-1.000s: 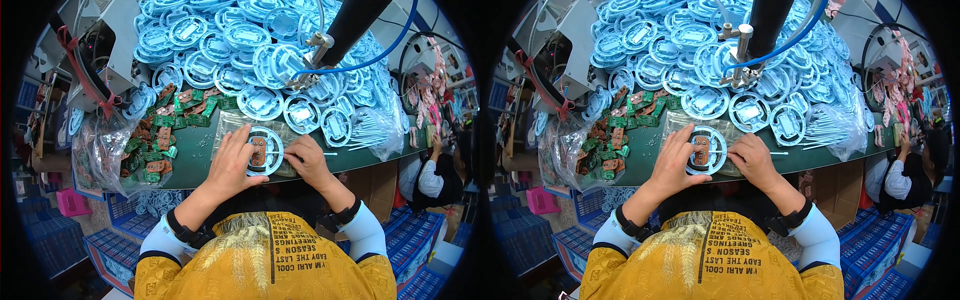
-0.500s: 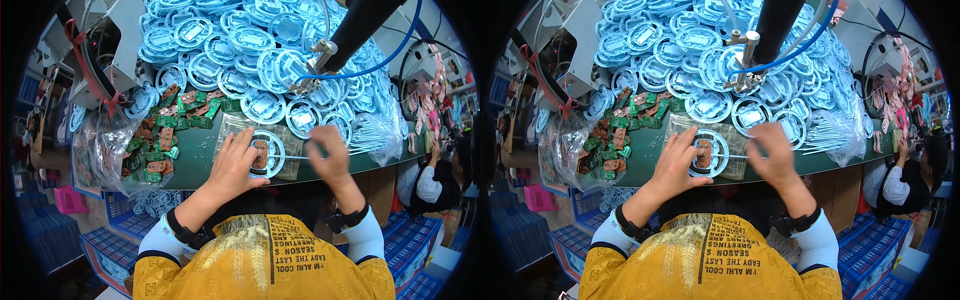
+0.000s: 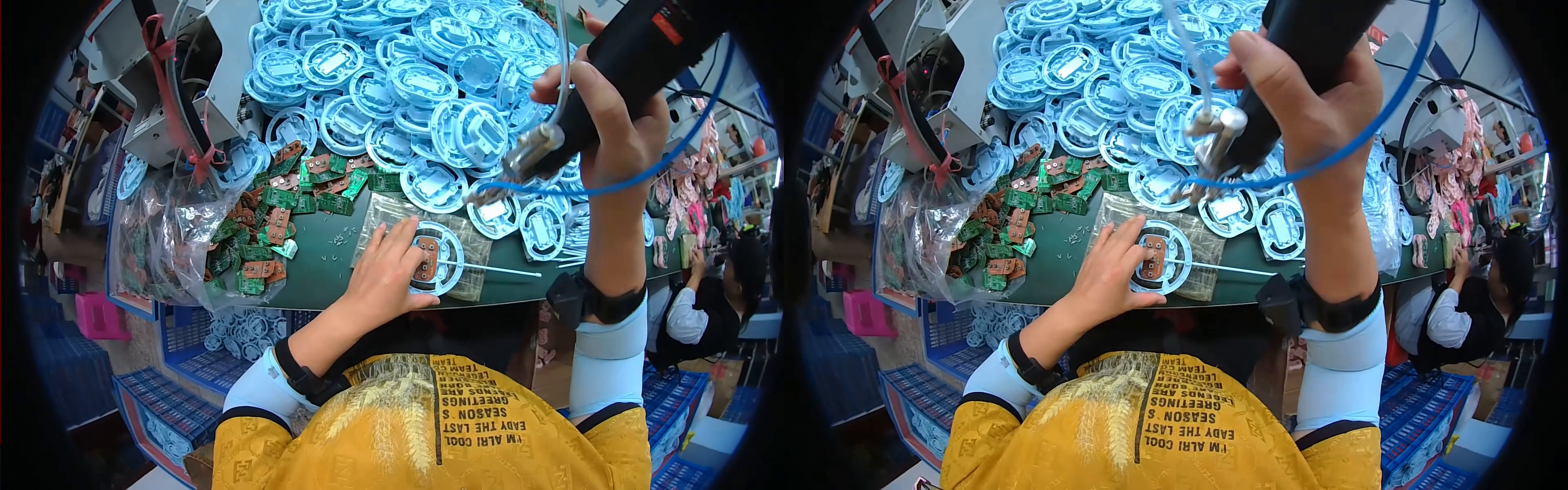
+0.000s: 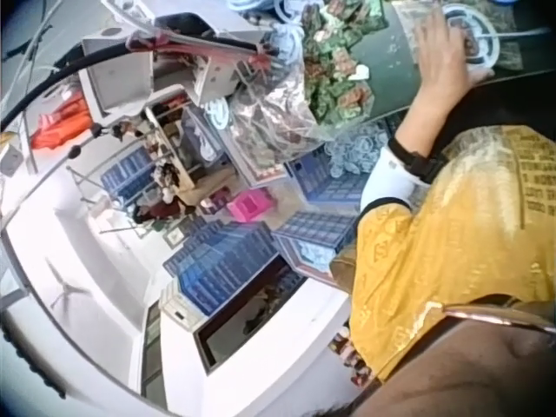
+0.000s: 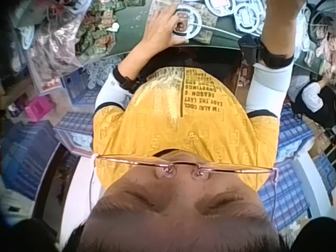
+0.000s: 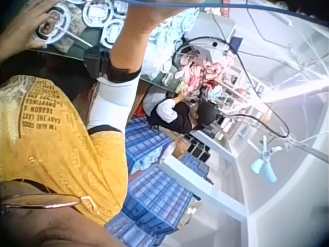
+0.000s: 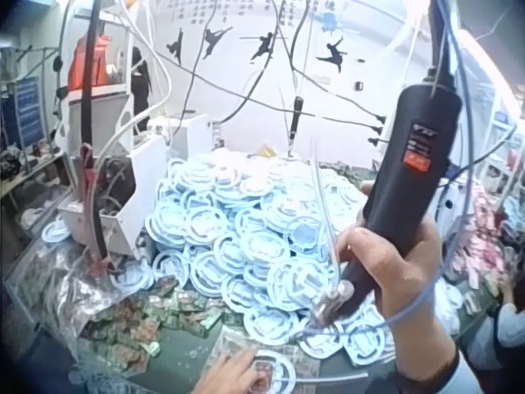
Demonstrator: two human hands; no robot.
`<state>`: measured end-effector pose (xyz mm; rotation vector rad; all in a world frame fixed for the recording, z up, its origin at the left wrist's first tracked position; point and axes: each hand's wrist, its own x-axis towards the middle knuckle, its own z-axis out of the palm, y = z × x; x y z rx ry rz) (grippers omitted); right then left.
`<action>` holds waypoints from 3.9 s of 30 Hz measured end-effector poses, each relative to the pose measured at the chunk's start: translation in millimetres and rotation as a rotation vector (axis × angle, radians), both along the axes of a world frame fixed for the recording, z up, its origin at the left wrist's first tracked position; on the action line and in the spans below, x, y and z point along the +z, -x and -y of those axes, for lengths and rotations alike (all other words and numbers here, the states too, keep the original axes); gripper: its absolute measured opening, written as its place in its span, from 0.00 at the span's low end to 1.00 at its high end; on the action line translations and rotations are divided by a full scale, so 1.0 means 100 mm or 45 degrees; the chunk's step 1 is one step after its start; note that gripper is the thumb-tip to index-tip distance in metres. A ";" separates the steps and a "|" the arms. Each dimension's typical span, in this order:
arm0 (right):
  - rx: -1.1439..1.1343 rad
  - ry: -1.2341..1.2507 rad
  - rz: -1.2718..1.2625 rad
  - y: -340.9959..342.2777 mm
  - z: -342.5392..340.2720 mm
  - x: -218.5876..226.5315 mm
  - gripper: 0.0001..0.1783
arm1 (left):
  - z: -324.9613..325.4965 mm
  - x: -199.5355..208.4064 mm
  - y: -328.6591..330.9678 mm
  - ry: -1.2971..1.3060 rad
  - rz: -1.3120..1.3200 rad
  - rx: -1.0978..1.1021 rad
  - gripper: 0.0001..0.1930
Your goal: Assemble electronic toy components by inserting circuit boards into blue plastic casings and using a power screwdriver.
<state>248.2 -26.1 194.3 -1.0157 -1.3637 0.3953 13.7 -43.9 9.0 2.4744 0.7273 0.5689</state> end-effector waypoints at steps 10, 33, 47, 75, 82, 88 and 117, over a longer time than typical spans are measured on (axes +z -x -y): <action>0.106 0.060 -0.202 0.55 0.27 -0.11 0.26 | -0.01 -0.04 0.00 -0.012 -0.042 -0.001 0.37; 0.042 0.020 -0.286 0.71 0.36 -0.22 0.19 | 0.01 -0.05 0.01 -0.038 0.052 0.009 0.36; 0.038 -0.101 -0.098 0.58 0.10 0.08 0.22 | 0.14 -0.24 0.17 -0.160 0.044 -0.048 0.30; 0.102 -0.019 -0.151 0.56 0.10 -0.07 0.23 | 0.07 -0.25 0.10 -0.208 0.069 -0.050 0.34; 0.020 -0.088 -0.118 0.56 0.33 0.19 0.24 | 0.01 -0.25 -0.04 -0.278 0.039 0.008 0.30; -0.031 0.021 -0.124 0.59 0.38 -0.09 0.24 | -0.01 -0.26 -0.05 -0.288 0.017 -0.020 0.31; 0.064 -0.064 -0.195 0.52 0.52 0.04 0.24 | 0.04 -0.24 -0.06 -0.386 0.025 -0.014 0.30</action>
